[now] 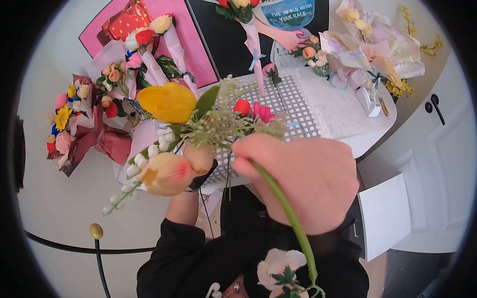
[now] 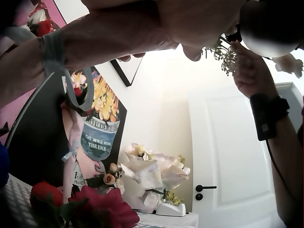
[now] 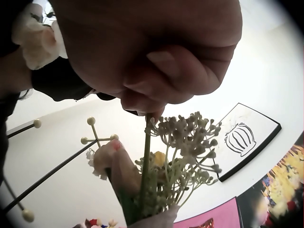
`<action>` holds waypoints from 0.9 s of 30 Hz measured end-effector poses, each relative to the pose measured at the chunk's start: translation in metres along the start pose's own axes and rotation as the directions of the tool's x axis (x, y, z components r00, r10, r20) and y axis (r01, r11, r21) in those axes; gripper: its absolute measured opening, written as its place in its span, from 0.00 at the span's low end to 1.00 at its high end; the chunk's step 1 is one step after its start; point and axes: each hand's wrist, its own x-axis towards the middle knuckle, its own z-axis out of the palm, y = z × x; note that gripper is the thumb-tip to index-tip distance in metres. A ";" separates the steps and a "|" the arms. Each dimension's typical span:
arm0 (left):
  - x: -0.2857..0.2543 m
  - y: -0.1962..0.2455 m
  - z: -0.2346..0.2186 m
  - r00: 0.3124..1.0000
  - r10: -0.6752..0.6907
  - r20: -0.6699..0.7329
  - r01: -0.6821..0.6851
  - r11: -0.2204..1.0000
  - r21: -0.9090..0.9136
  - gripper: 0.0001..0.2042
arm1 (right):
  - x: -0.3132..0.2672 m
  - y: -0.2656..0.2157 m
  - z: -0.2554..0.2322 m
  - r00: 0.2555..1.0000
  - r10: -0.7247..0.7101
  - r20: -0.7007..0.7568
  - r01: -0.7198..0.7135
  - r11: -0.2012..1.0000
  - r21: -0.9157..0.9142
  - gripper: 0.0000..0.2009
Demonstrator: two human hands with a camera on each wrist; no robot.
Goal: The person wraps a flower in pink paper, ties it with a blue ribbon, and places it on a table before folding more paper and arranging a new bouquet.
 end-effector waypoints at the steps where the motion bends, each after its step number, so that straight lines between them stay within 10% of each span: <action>1: 0.002 -0.001 0.000 1.000 0.006 -0.004 -0.006 0.999 -0.034 0.14 | 0.002 0.002 0.000 1.000 0.011 0.001 -0.011 1.000 -0.004 0.10; 4: 0.006 0.000 -0.002 0.999 0.017 -0.032 -0.021 0.991 -0.135 0.13 | 0.000 0.002 0.005 0.994 0.097 0.056 -0.101 0.992 0.071 0.10; 8: 0.028 0.005 0.000 0.820 0.571 0.043 -0.439 0.579 0.687 0.14 | -0.006 -0.007 0.001 0.963 0.251 0.096 -0.245 0.967 -0.074 0.08; 9: 0.022 0.010 -0.001 0.918 0.386 -0.089 -0.303 0.828 0.472 0.17 | -0.007 -0.010 0.002 0.907 0.413 0.085 -0.418 0.907 0.052 0.07; 14: 0.029 0.032 0.003 0.893 0.447 -0.046 -0.332 0.725 0.603 0.22 | -0.015 0.001 0.032 0.729 0.684 -0.012 -0.595 0.642 0.484 0.08; 27: 0.025 0.038 0.007 0.901 0.411 -0.140 -0.285 0.802 0.524 0.22 | -0.032 0.017 0.078 0.689 0.713 0.131 -0.693 0.594 0.410 0.09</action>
